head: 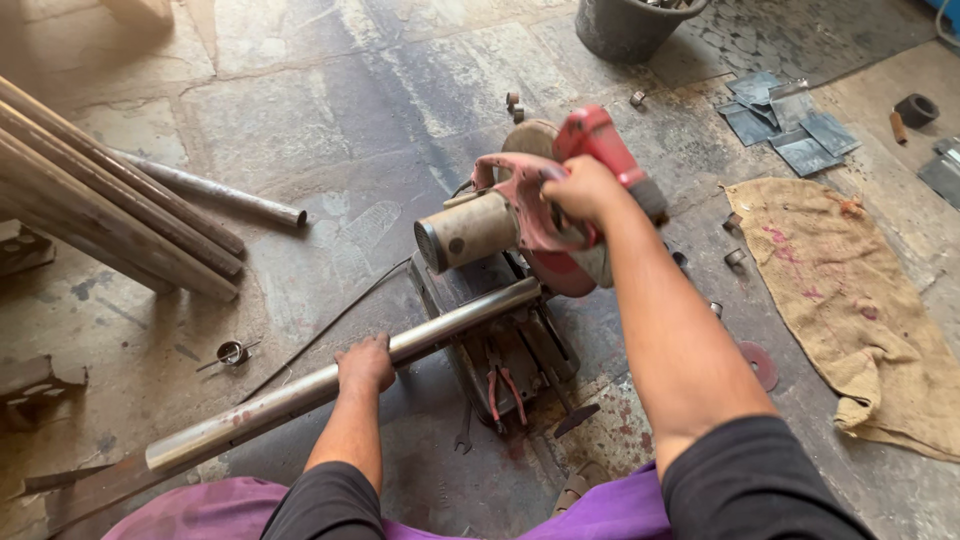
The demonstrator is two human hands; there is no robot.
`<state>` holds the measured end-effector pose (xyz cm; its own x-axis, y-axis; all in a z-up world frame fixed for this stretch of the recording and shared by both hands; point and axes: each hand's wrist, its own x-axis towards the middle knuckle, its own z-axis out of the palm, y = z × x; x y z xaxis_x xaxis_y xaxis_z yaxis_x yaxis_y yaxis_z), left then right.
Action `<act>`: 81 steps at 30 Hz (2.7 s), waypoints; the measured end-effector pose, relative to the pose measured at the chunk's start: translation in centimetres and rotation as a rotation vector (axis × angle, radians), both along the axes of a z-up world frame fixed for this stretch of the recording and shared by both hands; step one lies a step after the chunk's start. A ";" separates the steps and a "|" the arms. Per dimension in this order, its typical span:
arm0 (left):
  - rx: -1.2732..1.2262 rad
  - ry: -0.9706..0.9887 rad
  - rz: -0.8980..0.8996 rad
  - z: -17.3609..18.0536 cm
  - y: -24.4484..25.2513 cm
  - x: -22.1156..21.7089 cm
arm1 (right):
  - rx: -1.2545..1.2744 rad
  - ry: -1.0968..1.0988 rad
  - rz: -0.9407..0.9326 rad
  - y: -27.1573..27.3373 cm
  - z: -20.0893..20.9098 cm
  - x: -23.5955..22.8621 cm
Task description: The person sits on the floor and uses a red chop saw to cut a long metal pipe into short cylindrical segments. The person positions the pipe, lowers the saw blade to cut, and repeats the process, producing a pile of cut pieces on the floor.
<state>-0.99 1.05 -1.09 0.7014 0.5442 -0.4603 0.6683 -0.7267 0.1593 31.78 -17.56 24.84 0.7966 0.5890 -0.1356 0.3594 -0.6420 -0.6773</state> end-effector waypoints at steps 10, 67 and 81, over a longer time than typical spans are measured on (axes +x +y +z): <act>0.039 -0.178 -0.155 -1.3 0.8 -1.0 | -0.161 -0.005 -0.010 4.2 4.1 1.4; 0.130 -0.042 0.052 2.8 2.7 0.8 | -0.130 0.094 -0.018 4.0 5.7 0.3; 0.076 -0.045 0.016 2.7 3.6 -1.9 | -0.230 0.032 -0.005 4.5 6.1 0.7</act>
<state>-2.91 4.65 1.61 0.7113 0.5878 -0.3854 0.6736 -0.7267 0.1346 32.43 -13.03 30.89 0.7928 0.5357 -0.2906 0.3365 -0.7823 -0.5242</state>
